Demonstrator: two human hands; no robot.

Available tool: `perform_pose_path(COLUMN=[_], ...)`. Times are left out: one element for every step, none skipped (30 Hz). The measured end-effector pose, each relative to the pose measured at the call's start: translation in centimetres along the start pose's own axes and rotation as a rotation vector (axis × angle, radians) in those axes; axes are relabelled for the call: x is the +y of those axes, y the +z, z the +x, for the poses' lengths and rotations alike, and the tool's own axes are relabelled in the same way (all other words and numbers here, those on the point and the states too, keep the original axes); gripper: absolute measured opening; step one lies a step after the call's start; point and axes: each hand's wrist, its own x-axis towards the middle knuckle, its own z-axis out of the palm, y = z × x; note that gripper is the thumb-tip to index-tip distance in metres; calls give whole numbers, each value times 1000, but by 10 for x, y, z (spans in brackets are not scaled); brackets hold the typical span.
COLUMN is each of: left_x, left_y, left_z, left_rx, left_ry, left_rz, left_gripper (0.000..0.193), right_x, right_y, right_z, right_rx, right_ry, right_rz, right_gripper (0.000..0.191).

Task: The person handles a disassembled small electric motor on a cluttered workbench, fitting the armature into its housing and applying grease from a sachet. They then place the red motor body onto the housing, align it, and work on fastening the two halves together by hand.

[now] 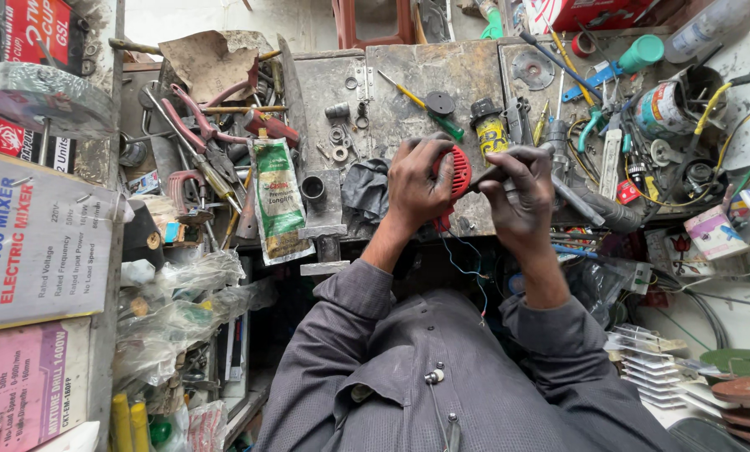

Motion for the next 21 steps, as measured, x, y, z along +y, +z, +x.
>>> perform_pose_path(left_x=[-1, -1, -1, -1, -1, -1, -1, 0, 0, 1, 1, 2, 2, 2, 2, 3, 2, 2, 2, 2, 2], left_y=[0, 0, 1, 1, 1, 2, 2, 2, 2, 1, 1, 0, 0, -1, -1, -1, -2, -2, -1, -1, -1], left_z=[0, 0, 0, 0, 0, 0, 0, 0, 1, 1, 0, 0, 0, 0, 1, 1, 1, 1, 1, 1, 2], left_rx=[-4, -12, -9, -5, -2, -4, -6, -7, -9, -9, -11, -13, -13, -8, 0, 6, 12, 15, 17, 16, 13], left_ry=[-7, -16, -16, -13, -10, -9, -8, -7, -10, -14, -23, -24, -23, -19, -15, -14, -9, -6, -5, -3, -5], left_rz=[-3, -9, -9, -10, -12, -13, -14, -15, -13, -8, -2, -1, 0, 2, -1, -5, -9, -5, -3, -3, -5], left_gripper=[22, 23, 22, 21, 21, 20, 20, 20, 20, 20, 20, 20, 20, 20, 20, 21, 21, 21, 21, 21, 21], right_x=[-2, -3, -3, -1, 0, 3, 5, 6, 7, 6, 3, 1, -1, -3, -4, -6, -7, -6, -5, -3, -2], right_y=[-9, -17, -22, -27, -28, -24, -17, -10, -5, 3, 6, 7, 5, 2, -4, -13, -20, -23, -25, -25, -21], right_z=[3, 4, 5, 9, 10, 9, 7, 5, 2, -3, -6, -7, -8, -6, -3, -2, -1, 2, 2, 2, 2], right_rx=[-63, -124, -160, -195, -229, -155, -82, -9, 24, 55, 83, 49, 16, -18, -71, -125, -176, -187, -198, -205, -149], right_ry=[46, 97, 58, 17, -23, -20, -17, -14, -56, -99, -139, -115, -93, -77, -71, -61, -54, -24, 10, 45, 18], right_rz=[83, 162, 126, 89, 52, -10, -73, -136, -214, -290, -363, -300, -238, -175, -148, -122, -97, -56, -17, 21, 9], right_gripper=[34, 36, 37, 38, 39, 38, 38, 39, 40, 41, 42, 40, 38, 37, 37, 37, 37, 37, 36, 35, 36])
